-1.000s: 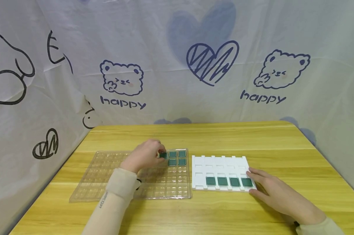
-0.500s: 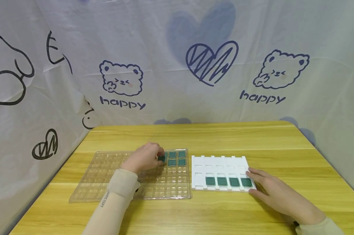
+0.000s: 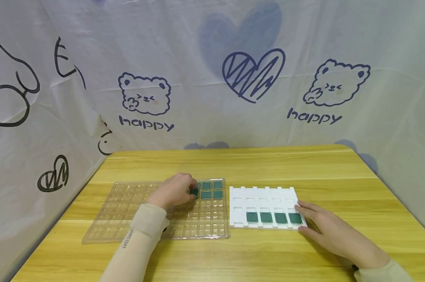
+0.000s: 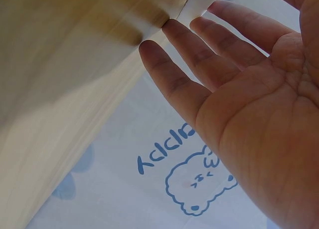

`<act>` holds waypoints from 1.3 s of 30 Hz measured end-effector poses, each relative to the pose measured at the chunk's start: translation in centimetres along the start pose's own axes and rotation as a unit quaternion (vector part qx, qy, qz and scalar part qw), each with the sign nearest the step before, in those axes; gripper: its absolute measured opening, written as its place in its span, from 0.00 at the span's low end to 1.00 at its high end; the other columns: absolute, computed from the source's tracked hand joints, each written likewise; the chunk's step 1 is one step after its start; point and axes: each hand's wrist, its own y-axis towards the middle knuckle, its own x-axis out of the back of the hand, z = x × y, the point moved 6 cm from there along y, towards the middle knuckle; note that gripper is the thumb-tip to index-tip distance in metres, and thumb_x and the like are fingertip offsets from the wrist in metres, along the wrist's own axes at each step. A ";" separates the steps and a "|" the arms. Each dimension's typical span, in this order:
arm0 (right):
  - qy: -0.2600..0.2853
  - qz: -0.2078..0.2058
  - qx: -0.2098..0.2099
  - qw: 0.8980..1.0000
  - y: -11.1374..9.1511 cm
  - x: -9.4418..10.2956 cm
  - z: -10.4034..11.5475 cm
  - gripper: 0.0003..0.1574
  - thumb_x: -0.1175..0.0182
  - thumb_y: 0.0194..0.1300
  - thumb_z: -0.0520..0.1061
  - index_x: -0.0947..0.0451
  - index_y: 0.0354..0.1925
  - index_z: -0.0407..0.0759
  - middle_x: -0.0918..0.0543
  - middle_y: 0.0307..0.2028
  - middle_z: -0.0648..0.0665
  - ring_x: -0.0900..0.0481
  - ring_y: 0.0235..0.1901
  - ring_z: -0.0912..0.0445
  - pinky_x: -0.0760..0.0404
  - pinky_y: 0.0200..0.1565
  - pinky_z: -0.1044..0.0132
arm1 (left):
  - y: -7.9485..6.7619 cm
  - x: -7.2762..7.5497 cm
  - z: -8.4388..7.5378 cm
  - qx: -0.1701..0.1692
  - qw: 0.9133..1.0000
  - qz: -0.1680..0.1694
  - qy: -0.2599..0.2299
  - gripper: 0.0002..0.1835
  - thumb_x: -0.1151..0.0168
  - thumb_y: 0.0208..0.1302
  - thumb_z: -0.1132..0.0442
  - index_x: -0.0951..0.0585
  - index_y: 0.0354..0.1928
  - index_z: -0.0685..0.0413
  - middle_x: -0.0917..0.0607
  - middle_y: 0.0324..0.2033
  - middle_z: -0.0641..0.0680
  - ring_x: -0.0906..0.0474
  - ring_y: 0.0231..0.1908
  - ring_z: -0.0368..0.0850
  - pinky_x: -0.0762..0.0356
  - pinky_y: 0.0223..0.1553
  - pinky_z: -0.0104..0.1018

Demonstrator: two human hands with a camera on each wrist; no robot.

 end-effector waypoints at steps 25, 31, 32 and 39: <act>-0.002 -0.001 -0.002 1.000 -0.1 -0.1 -0.1 0.34 0.37 0.69 0.52 0.27 0.67 0.38 0.27 0.67 0.35 0.26 0.65 0.39 0.25 0.61 0.42 | 0.0 -0.2 0.0 -0.002 1.000 0.007 -0.009 0.07 0.27 0.59 0.63 0.11 0.40 0.50 0.11 0.40 0.49 0.17 0.39 0.42 0.17 0.47 0.41; 0.005 0.000 0.000 1.000 -0.1 -0.1 -0.1 0.34 0.37 0.69 0.51 0.28 0.67 0.38 0.27 0.68 0.35 0.26 0.65 0.39 0.25 0.61 0.43 | 0.0 -0.2 0.0 -0.006 1.000 0.008 -0.011 0.05 0.28 0.61 0.63 0.11 0.39 0.49 0.11 0.39 0.49 0.17 0.37 0.41 0.17 0.46 0.41; 0.006 -0.001 0.000 1.000 -0.1 -0.1 -0.1 0.33 0.37 0.69 0.51 0.28 0.67 0.38 0.27 0.67 0.35 0.26 0.65 0.39 0.25 0.61 0.43 | 0.0 -0.1 0.0 -0.007 1.000 0.006 -0.011 0.05 0.29 0.61 0.64 0.11 0.39 0.50 0.11 0.38 0.48 0.17 0.37 0.40 0.17 0.46 0.41; 0.000 -0.013 0.007 1.000 -0.2 0.0 0.0 0.33 0.37 0.69 0.50 0.27 0.67 0.38 0.26 0.67 0.36 0.25 0.64 0.39 0.25 0.61 0.43 | 0.0 0.2 0.1 -0.012 1.000 -0.013 -0.012 0.08 0.37 0.66 0.67 0.10 0.40 0.51 0.11 0.38 0.48 0.16 0.40 0.41 0.17 0.49 0.41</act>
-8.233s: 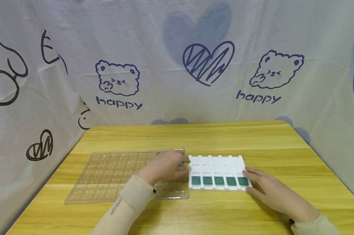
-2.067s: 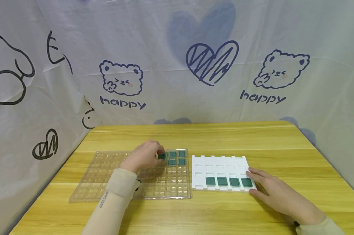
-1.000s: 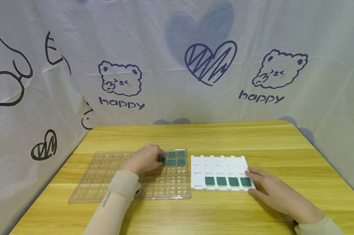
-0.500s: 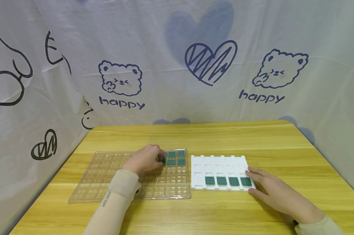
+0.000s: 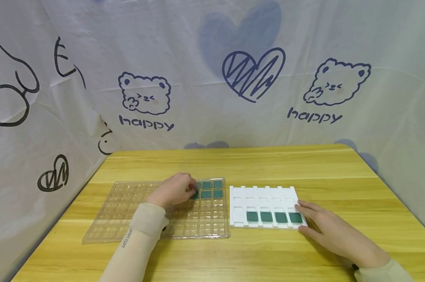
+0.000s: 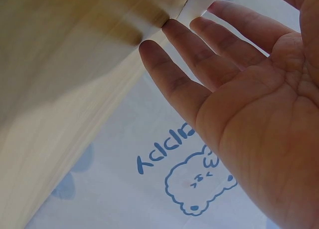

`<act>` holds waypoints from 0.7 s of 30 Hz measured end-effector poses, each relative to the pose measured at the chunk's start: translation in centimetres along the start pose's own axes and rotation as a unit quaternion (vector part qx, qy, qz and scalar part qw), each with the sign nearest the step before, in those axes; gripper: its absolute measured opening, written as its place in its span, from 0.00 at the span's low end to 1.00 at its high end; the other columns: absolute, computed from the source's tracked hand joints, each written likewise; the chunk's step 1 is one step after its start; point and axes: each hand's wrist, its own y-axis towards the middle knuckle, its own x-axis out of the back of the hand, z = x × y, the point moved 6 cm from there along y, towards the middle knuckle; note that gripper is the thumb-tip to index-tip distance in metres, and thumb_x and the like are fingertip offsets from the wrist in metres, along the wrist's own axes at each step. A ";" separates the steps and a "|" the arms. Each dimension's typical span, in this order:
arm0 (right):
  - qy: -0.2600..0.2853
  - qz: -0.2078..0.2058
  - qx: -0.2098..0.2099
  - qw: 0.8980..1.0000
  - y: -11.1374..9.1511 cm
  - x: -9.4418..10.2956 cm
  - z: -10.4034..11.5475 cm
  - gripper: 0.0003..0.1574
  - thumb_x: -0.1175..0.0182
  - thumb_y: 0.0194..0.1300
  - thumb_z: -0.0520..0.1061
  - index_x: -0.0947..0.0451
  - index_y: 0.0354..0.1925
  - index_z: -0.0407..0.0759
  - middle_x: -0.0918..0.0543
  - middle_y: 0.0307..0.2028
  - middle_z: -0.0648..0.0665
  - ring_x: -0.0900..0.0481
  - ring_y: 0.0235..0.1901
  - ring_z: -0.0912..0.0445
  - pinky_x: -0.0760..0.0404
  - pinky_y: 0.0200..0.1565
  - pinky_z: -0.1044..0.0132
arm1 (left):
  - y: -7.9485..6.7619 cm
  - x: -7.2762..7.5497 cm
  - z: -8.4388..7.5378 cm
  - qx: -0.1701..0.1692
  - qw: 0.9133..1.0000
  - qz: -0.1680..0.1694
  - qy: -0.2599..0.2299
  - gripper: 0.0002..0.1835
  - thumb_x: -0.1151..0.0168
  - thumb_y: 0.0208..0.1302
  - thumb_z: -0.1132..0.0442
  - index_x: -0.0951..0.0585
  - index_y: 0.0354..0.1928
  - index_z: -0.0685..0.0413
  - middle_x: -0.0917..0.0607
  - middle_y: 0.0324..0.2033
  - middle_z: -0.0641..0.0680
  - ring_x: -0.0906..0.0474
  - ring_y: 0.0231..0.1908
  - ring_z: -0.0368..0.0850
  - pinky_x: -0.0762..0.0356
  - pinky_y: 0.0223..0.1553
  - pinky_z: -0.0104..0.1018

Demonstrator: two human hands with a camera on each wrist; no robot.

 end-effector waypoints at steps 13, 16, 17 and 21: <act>-0.001 0.007 -0.006 1.000 0.1 -0.1 0.0 0.34 0.37 0.68 0.51 0.27 0.67 0.38 0.26 0.67 0.35 0.25 0.64 0.39 0.24 0.60 0.43 | -0.3 0.6 0.4 0.002 1.000 -0.004 -0.015 0.09 0.39 0.67 0.68 0.11 0.42 0.53 0.11 0.39 0.49 0.17 0.41 0.41 0.17 0.50 0.41; 0.002 0.011 -0.006 1.000 0.1 -0.1 0.0 0.33 0.37 0.69 0.51 0.27 0.67 0.38 0.26 0.67 0.35 0.25 0.64 0.39 0.25 0.61 0.43 | -0.4 0.8 0.4 0.005 1.000 -0.006 -0.015 0.09 0.40 0.68 0.67 0.12 0.44 0.55 0.11 0.39 0.50 0.16 0.41 0.42 0.17 0.50 0.41; 0.004 0.012 -0.007 1.000 0.1 -0.1 0.0 0.33 0.37 0.69 0.51 0.27 0.67 0.38 0.26 0.67 0.35 0.26 0.64 0.39 0.25 0.61 0.43 | -0.4 0.9 0.4 0.005 1.000 -0.008 -0.014 0.10 0.40 0.68 0.67 0.12 0.44 0.55 0.11 0.39 0.50 0.16 0.41 0.42 0.17 0.50 0.41; -0.002 0.011 -0.008 1.000 0.2 -0.1 0.0 0.34 0.37 0.69 0.51 0.27 0.67 0.38 0.26 0.67 0.35 0.26 0.64 0.39 0.25 0.61 0.43 | -0.5 1.1 0.4 0.002 1.000 -0.010 -0.013 0.10 0.40 0.67 0.67 0.12 0.44 0.56 0.12 0.39 0.50 0.17 0.40 0.42 0.17 0.48 0.41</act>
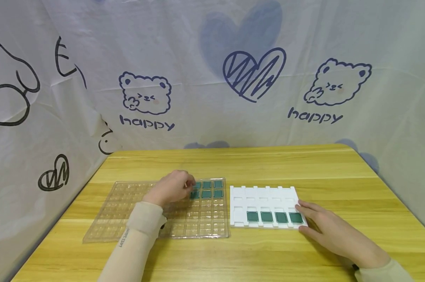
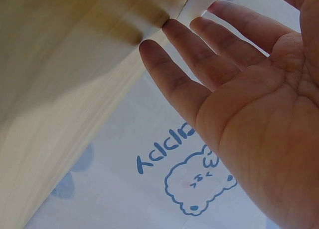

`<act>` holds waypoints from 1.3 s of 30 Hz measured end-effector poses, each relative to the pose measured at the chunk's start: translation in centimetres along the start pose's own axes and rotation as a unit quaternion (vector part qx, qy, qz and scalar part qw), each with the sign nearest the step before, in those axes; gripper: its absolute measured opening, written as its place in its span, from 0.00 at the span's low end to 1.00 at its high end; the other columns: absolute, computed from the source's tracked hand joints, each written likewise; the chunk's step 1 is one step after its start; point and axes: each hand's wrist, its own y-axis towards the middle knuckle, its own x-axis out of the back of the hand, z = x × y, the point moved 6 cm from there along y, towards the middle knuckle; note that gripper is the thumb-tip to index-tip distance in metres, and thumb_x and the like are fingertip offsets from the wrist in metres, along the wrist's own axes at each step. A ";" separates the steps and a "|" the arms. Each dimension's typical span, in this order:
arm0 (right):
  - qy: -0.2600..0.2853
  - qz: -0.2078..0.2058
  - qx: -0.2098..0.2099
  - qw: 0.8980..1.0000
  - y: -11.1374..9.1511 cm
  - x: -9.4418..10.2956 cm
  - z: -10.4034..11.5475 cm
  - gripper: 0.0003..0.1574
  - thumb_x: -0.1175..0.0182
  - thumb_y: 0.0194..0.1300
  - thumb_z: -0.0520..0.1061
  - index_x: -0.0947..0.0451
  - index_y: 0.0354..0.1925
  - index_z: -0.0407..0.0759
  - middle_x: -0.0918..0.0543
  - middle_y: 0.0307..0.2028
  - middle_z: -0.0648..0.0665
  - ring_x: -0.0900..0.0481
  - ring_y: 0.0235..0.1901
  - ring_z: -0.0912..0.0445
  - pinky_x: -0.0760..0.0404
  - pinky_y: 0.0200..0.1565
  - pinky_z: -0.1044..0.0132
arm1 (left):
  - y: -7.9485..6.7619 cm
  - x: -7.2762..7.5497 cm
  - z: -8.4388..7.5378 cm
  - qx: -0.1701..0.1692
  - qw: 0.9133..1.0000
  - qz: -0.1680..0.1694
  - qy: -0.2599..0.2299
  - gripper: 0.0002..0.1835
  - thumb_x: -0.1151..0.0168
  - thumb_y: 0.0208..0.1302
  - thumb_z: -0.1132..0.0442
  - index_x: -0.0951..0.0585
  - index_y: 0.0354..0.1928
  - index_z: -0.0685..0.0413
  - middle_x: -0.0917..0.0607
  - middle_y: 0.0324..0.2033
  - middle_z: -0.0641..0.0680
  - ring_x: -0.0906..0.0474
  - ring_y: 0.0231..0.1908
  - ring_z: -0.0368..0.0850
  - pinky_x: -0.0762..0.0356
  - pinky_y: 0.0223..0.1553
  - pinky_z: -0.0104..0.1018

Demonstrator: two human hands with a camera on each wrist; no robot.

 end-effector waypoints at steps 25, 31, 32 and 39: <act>0.014 0.008 0.007 1.000 0.0 -0.1 -0.1 0.34 0.38 0.69 0.52 0.28 0.67 0.37 0.27 0.67 0.35 0.26 0.64 0.39 0.25 0.60 0.43 | -0.1 0.4 -0.3 0.017 1.000 0.004 -0.001 0.09 0.37 0.67 0.64 0.13 0.46 0.54 0.13 0.37 0.47 0.20 0.36 0.38 0.19 0.42 0.36; 0.015 0.011 0.008 1.000 0.0 -0.1 -0.1 0.34 0.38 0.69 0.51 0.28 0.67 0.36 0.27 0.67 0.34 0.26 0.64 0.38 0.24 0.60 0.43 | 0.0 0.7 -0.5 0.009 1.000 0.003 0.003 0.09 0.37 0.67 0.64 0.13 0.46 0.55 0.13 0.37 0.48 0.20 0.36 0.39 0.19 0.42 0.37; 0.015 0.011 0.007 1.000 0.0 -0.1 -0.1 0.34 0.38 0.69 0.51 0.28 0.67 0.37 0.27 0.67 0.34 0.26 0.64 0.38 0.24 0.60 0.43 | 0.0 0.7 -0.6 0.008 1.000 0.003 0.004 0.09 0.37 0.67 0.64 0.13 0.46 0.55 0.13 0.37 0.48 0.20 0.36 0.39 0.19 0.42 0.37; 0.011 0.004 0.010 1.000 0.0 0.0 0.0 0.34 0.37 0.69 0.52 0.27 0.67 0.37 0.26 0.67 0.34 0.25 0.64 0.39 0.24 0.60 0.43 | -0.1 0.9 -0.8 0.008 1.000 0.001 0.005 0.10 0.36 0.67 0.64 0.13 0.47 0.55 0.13 0.37 0.48 0.20 0.37 0.39 0.19 0.42 0.37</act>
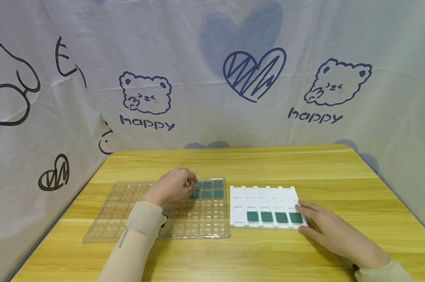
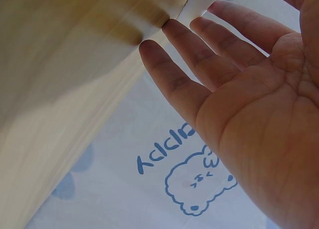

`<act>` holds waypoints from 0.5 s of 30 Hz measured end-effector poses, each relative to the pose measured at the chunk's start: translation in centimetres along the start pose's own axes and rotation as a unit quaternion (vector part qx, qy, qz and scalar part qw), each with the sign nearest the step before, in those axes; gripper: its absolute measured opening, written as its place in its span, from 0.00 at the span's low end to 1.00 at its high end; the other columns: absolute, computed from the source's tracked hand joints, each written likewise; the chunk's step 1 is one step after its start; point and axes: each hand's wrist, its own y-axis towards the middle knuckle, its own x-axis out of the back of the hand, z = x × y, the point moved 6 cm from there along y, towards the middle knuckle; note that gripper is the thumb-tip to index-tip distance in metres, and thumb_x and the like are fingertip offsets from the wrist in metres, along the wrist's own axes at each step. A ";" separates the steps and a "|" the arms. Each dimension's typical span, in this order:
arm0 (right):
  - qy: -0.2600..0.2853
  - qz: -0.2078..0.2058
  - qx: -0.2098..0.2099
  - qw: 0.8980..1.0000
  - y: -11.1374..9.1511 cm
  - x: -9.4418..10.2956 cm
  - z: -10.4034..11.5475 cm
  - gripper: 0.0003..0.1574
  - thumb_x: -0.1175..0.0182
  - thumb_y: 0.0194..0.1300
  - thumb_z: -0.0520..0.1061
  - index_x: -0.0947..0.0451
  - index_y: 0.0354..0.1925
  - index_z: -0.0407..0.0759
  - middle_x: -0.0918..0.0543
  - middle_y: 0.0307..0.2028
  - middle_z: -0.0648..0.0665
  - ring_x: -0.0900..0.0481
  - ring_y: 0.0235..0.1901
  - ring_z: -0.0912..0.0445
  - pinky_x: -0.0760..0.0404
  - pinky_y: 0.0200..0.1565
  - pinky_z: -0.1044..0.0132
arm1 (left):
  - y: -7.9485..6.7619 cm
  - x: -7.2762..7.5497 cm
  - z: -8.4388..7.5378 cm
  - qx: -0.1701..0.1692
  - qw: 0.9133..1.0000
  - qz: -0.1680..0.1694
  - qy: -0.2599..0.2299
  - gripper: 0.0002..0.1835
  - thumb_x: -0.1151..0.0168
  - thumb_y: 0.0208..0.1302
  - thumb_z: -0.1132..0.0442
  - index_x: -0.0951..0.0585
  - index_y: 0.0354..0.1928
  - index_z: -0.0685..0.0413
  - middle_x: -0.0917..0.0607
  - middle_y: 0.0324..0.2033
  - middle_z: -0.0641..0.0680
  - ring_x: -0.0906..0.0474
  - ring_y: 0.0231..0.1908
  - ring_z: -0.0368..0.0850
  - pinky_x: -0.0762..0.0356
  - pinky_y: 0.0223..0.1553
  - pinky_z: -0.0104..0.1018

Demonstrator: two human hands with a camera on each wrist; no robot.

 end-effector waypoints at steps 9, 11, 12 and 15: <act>-0.010 0.001 -0.012 1.000 0.1 0.1 0.0 0.35 0.37 0.69 0.53 0.28 0.68 0.38 0.27 0.68 0.35 0.26 0.65 0.38 0.25 0.61 0.41 | 0.1 0.2 -0.5 -0.007 1.000 -0.006 0.003 0.10 0.37 0.67 0.64 0.13 0.48 0.54 0.13 0.38 0.48 0.19 0.38 0.39 0.18 0.44 0.38; -0.010 0.000 -0.012 1.000 0.1 0.0 0.0 0.35 0.37 0.69 0.53 0.28 0.68 0.38 0.27 0.67 0.35 0.26 0.65 0.39 0.25 0.61 0.42 | 0.1 0.2 -0.7 -0.010 1.000 -0.005 0.002 0.10 0.38 0.68 0.64 0.13 0.48 0.53 0.13 0.39 0.47 0.19 0.38 0.39 0.18 0.44 0.37; -0.009 -0.001 -0.010 1.000 0.1 0.0 0.0 0.35 0.37 0.69 0.53 0.28 0.67 0.38 0.26 0.67 0.35 0.26 0.64 0.39 0.25 0.61 0.42 | 0.1 0.2 -0.8 -0.011 1.000 -0.005 0.002 0.10 0.38 0.68 0.63 0.13 0.48 0.53 0.13 0.39 0.47 0.19 0.38 0.39 0.18 0.45 0.37; -0.009 -0.003 -0.005 1.000 0.1 -0.1 0.0 0.34 0.36 0.69 0.52 0.27 0.67 0.38 0.26 0.67 0.35 0.25 0.64 0.39 0.24 0.60 0.43 | 0.2 0.3 -1.1 -0.017 1.000 -0.004 0.002 0.11 0.39 0.68 0.63 0.13 0.48 0.53 0.13 0.39 0.47 0.19 0.38 0.38 0.18 0.45 0.37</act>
